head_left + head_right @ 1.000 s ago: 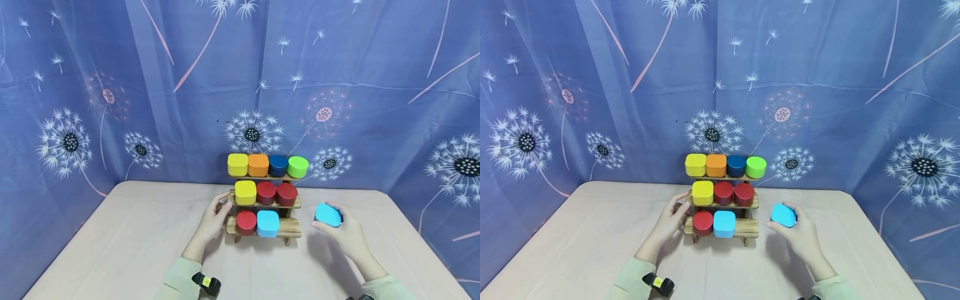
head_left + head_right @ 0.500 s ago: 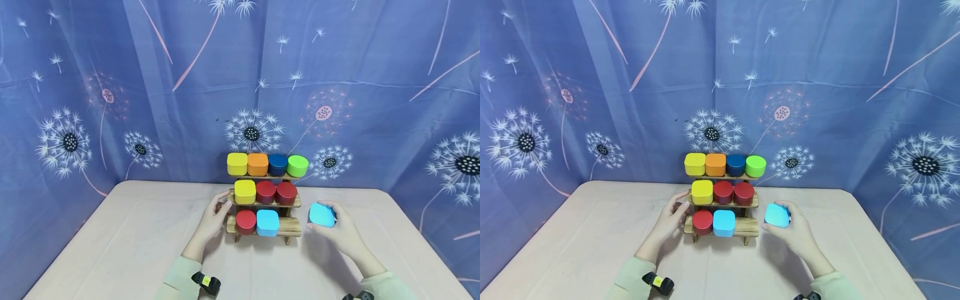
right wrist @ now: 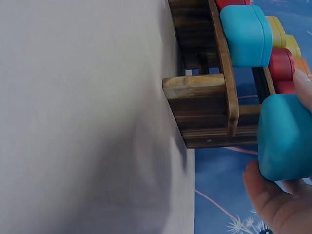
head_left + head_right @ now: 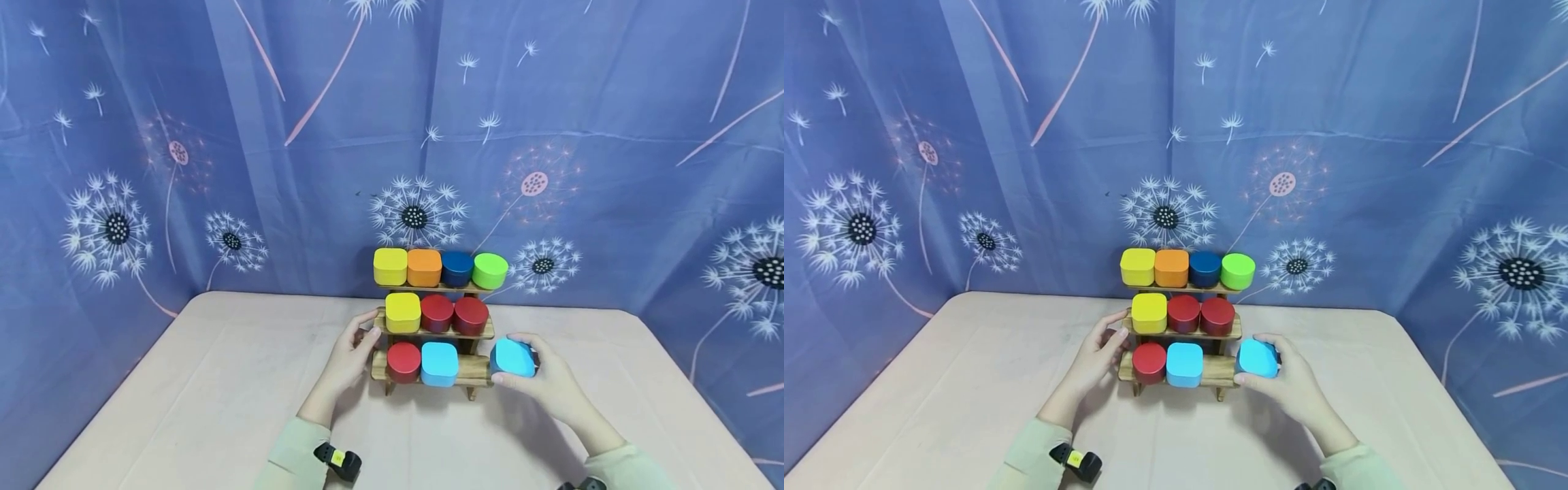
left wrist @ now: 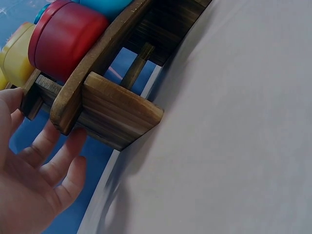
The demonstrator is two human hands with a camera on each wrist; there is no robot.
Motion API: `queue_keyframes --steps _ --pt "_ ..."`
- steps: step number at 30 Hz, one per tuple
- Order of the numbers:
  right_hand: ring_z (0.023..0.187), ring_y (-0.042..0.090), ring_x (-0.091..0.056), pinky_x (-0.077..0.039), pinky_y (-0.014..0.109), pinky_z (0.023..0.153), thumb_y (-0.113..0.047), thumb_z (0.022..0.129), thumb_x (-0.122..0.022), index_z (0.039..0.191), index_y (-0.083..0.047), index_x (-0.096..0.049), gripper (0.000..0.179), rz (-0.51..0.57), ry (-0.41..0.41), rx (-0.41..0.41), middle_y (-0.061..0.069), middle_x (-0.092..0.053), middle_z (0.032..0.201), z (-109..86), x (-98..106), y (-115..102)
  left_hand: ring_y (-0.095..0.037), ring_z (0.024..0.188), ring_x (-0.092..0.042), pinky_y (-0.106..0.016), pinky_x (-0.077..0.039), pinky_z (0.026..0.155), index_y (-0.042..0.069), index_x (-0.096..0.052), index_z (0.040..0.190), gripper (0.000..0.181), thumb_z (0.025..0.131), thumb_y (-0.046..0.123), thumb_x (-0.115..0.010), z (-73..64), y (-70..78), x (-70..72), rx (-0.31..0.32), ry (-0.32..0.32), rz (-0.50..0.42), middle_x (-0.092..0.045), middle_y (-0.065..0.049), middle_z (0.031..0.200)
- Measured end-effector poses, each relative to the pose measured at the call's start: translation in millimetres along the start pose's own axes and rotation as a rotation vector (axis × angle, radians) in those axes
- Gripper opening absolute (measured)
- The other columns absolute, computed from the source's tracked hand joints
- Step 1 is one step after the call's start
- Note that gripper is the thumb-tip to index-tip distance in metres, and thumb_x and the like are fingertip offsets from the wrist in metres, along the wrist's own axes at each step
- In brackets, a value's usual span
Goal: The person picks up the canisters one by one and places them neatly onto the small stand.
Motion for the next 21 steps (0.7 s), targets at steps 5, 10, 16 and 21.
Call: queue_keyframes --steps 5,10,16,21 --pt "0.093 0.016 -0.056 -0.049 0.025 0.074 -0.030 0.071 -0.083 0.127 -0.007 -0.049 0.070 -0.014 -0.014 -0.002 0.013 -0.058 0.117 -0.2 -5.4 -1.0 -0.018 0.080 -0.056 -0.030 -0.048 0.062 0.026 -0.049 0.135 0.037 0.098 0.029 -0.051 0.7 -0.4 -0.5 -0.002 -0.002 -0.005 -0.063 -0.013 0.091" --pt "0.093 0.021 -0.057 -0.049 0.027 0.073 -0.030 0.069 -0.084 0.125 -0.005 -0.048 0.071 0.001 -0.007 -0.023 0.014 -0.057 0.116 1.0 -10.4 -2.9 -0.021 0.082 -0.057 -0.035 -0.049 0.064 0.021 -0.047 0.137 0.040 0.098 0.026 -0.051 1.9 -0.5 -1.0 0.004 -0.003 -0.013 -0.063 -0.017 0.093" --pt "0.097 0.025 -0.057 -0.048 0.030 0.076 -0.032 0.066 -0.086 0.122 -0.003 -0.049 0.073 -0.017 0.019 -0.017 0.016 -0.058 0.116 2.6 -18.6 -6.8 -0.023 0.082 -0.056 -0.034 -0.049 0.062 0.022 -0.047 0.137 0.039 0.098 0.027 -0.051 3.0 -0.2 -0.4 0.006 0.000 -0.014 -0.063 -0.019 0.093" --pt "0.097 0.025 -0.057 -0.048 0.028 0.075 -0.033 0.065 -0.086 0.121 -0.004 -0.048 0.073 -0.025 0.021 -0.018 0.015 -0.059 0.114 -0.3 -25.0 -6.5 -0.023 0.077 -0.055 -0.035 -0.050 0.058 0.022 -0.048 0.136 0.039 0.097 0.028 -0.052 1.1 -0.3 -0.6 -0.009 -0.006 -0.005 -0.062 -0.015 0.090"
Point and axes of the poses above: each hand's wrist, its own z-axis towards the middle knuckle, its own x-axis out of the back of the hand, y = z × x, the point moved 6 cm from there along z, towards the middle knuckle
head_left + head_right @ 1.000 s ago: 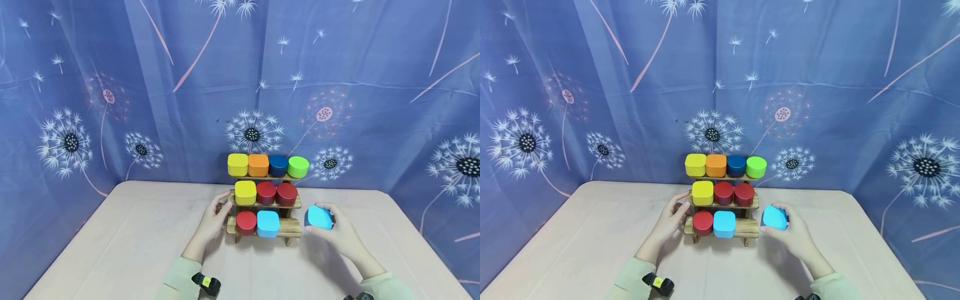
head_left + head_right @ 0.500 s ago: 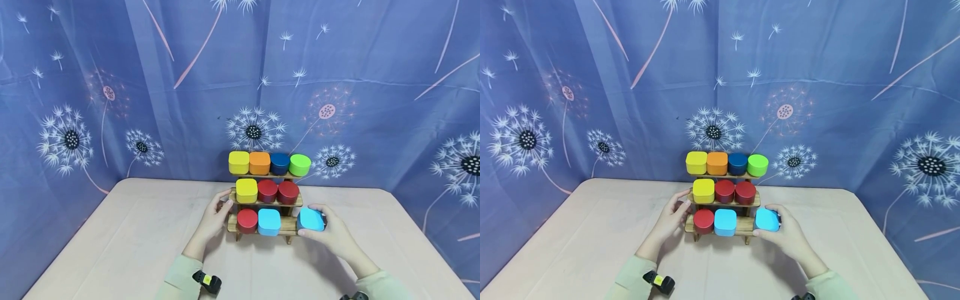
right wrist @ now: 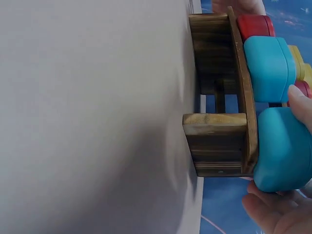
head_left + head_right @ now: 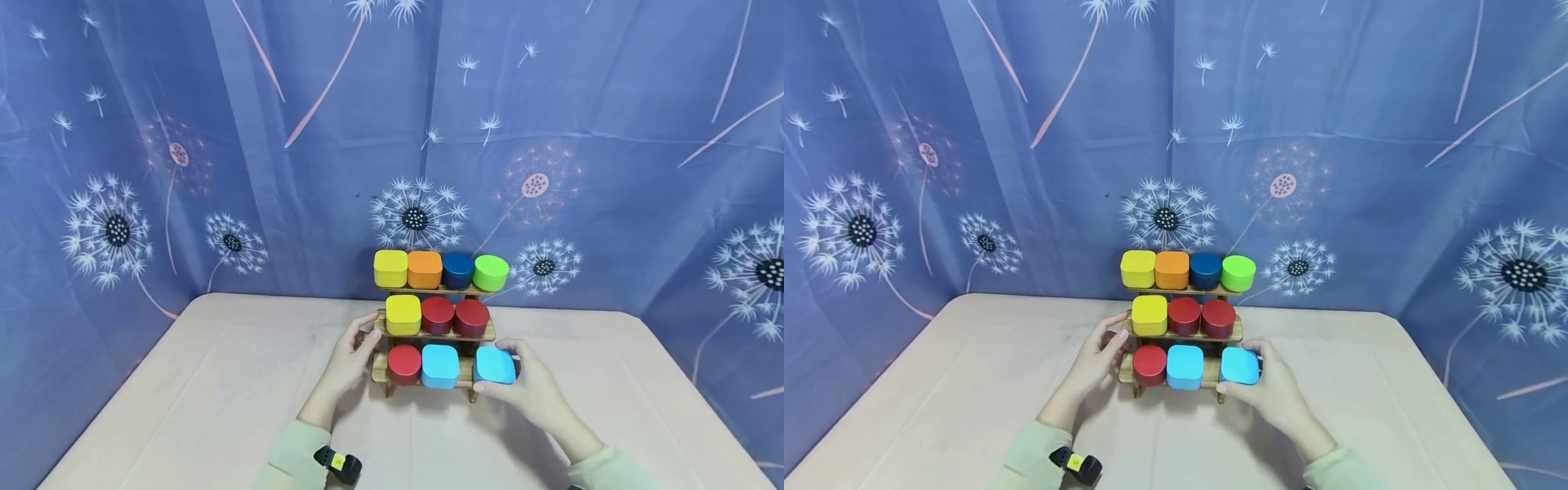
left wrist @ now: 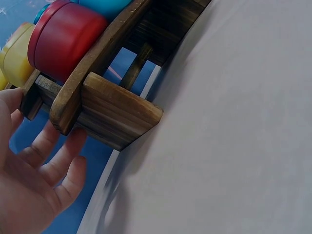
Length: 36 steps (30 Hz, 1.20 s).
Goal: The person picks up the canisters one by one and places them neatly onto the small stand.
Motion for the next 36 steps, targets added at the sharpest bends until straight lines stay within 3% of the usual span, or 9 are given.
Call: queue_keyframes --steps 9,16,23,29,36 --pt "0.100 0.026 -0.053 -0.050 0.027 0.070 -0.032 0.069 -0.084 0.128 -0.005 -0.046 0.075 0.033 -0.046 0.040 0.013 -0.054 0.121 -5.3 -1.0 -1.8 -0.031 0.078 -0.054 -0.034 -0.048 0.054 0.024 -0.047 0.137 0.039 0.098 0.027 -0.052 -2.1 -1.2 -1.3 0.029 -0.004 -0.032 -0.061 -0.016 0.093" --pt "0.091 0.015 -0.055 -0.051 0.029 0.064 -0.006 0.071 -0.078 0.128 -0.002 -0.045 0.066 0.040 -0.074 0.135 0.014 -0.052 0.119 -9.7 8.6 0.1 -0.025 0.076 -0.054 -0.033 -0.048 0.056 0.025 -0.048 0.136 0.038 0.098 0.027 -0.051 -1.3 -1.0 -1.5 0.026 -0.007 -0.012 -0.061 -0.014 0.092" --pt "0.083 0.005 -0.058 -0.052 0.027 0.064 0.003 0.071 -0.070 0.122 0.000 -0.048 0.056 0.090 -0.103 0.150 0.014 -0.055 0.114 -9.6 10.7 0.9 -0.021 0.076 -0.054 -0.031 -0.048 0.056 0.024 -0.048 0.136 0.038 0.098 0.028 -0.051 -0.7 -0.5 0.1 0.013 0.001 0.002 -0.061 -0.014 0.091" --pt "0.082 0.004 -0.058 -0.051 0.027 0.062 0.002 0.071 -0.069 0.121 -0.003 -0.050 0.053 0.083 -0.107 0.147 0.012 -0.056 0.116 -8.2 5.8 -4.7 -0.024 0.079 -0.055 -0.029 -0.046 0.055 0.020 -0.046 0.138 0.041 0.098 0.026 -0.051 -1.4 -1.4 0.0 0.021 0.002 -0.016 -0.061 -0.018 0.093" --pt "0.078 0.013 -0.061 -0.048 0.024 0.058 0.001 0.071 -0.069 0.121 -0.006 -0.052 0.053 0.064 -0.089 0.188 0.012 -0.057 0.117 -7.2 2.5 -11.5 -0.018 0.080 -0.056 -0.034 -0.050 0.061 0.026 -0.049 0.135 0.038 0.098 0.029 -0.052 -0.4 -1.1 0.4 0.021 0.011 0.003 -0.062 -0.013 0.090"
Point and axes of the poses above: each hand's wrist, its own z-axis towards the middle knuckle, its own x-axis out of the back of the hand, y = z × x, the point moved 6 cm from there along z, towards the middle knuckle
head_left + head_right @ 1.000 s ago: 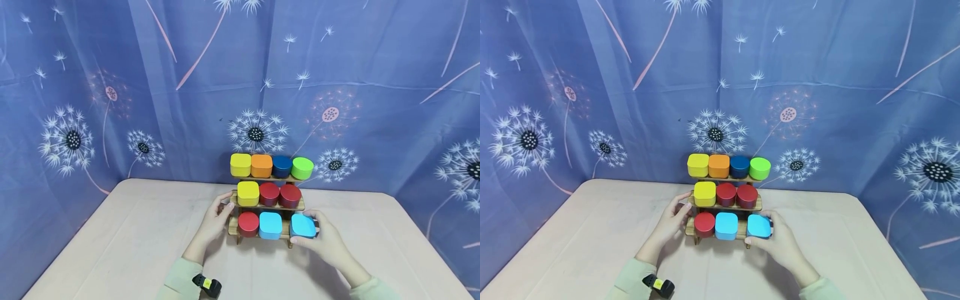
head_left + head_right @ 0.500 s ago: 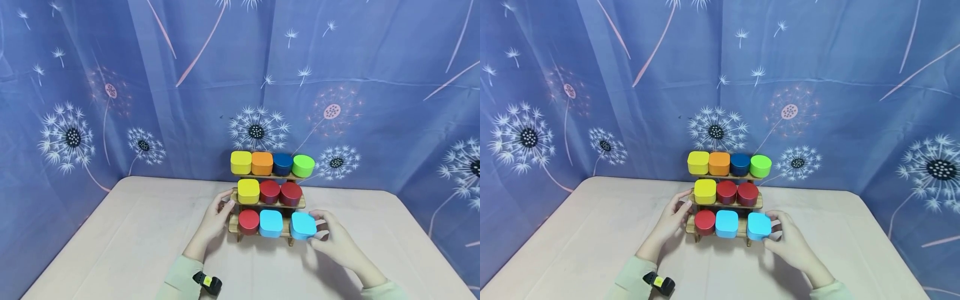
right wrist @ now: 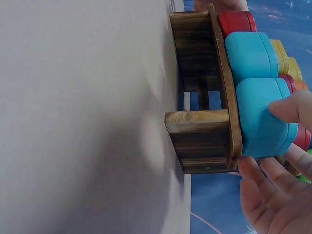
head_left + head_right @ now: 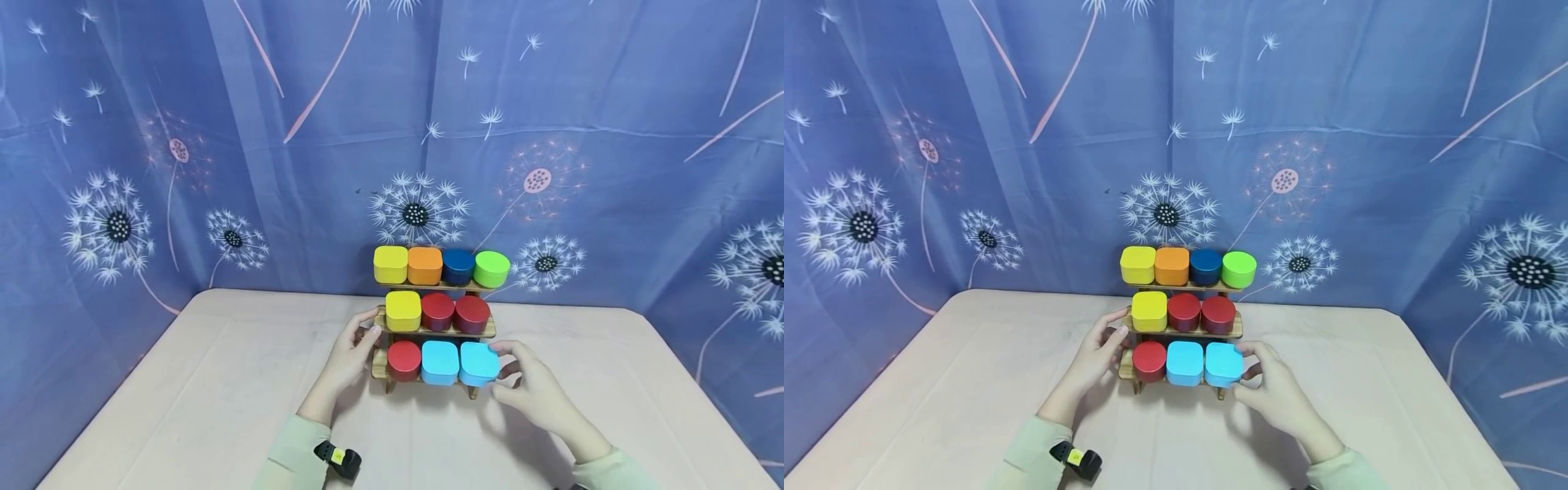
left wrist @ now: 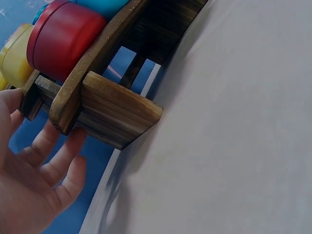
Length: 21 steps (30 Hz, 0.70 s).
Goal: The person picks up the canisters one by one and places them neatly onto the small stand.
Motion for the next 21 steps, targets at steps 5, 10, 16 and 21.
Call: queue_keyframes --steps 5,10,16,21 --pt "0.078 0.013 -0.060 -0.047 0.023 0.057 -0.003 0.073 -0.071 0.122 -0.009 -0.053 0.052 0.000 -0.013 0.000 0.010 -0.058 0.118 3.3 -4.5 -1.1 -0.018 0.081 -0.057 -0.038 -0.050 0.065 0.027 -0.050 0.134 0.037 0.097 0.031 -0.052 0.8 -1.1 4.1 -0.008 0.004 0.018 -0.062 -0.012 0.088" --pt "0.080 0.015 -0.061 -0.048 0.025 0.062 -0.013 0.075 -0.076 0.118 -0.010 -0.057 0.048 -0.067 0.017 0.017 0.007 -0.062 0.112 4.6 -3.7 1.9 -0.022 0.081 -0.058 -0.036 -0.051 0.054 0.029 -0.052 0.132 0.037 0.096 0.033 -0.055 -0.3 -0.9 13.3 0.001 -0.006 0.079 -0.063 -0.011 0.089" --pt "0.097 0.021 -0.061 -0.050 0.040 0.078 -0.030 0.077 -0.078 0.117 -0.007 -0.060 0.050 -0.264 0.076 0.081 0.006 -0.065 0.111 2.4 14.7 7.5 -0.017 0.086 -0.060 -0.034 -0.051 0.074 0.029 -0.054 0.132 0.040 0.093 0.039 -0.057 -1.3 9.8 25.5 -0.077 -0.047 0.323 -0.066 -0.006 0.102" --pt "0.119 0.037 -0.051 -0.041 0.056 0.095 -0.042 0.080 -0.073 0.130 -0.006 -0.051 0.066 -0.389 0.045 0.075 0.015 -0.057 0.129 8.3 36.4 16.3 -0.033 0.116 -0.056 -0.056 -0.042 0.096 0.031 -0.040 0.143 0.056 0.093 0.054 -0.049 -4.5 24.0 43.7 -0.185 -0.017 0.667 -0.055 -0.010 0.134"
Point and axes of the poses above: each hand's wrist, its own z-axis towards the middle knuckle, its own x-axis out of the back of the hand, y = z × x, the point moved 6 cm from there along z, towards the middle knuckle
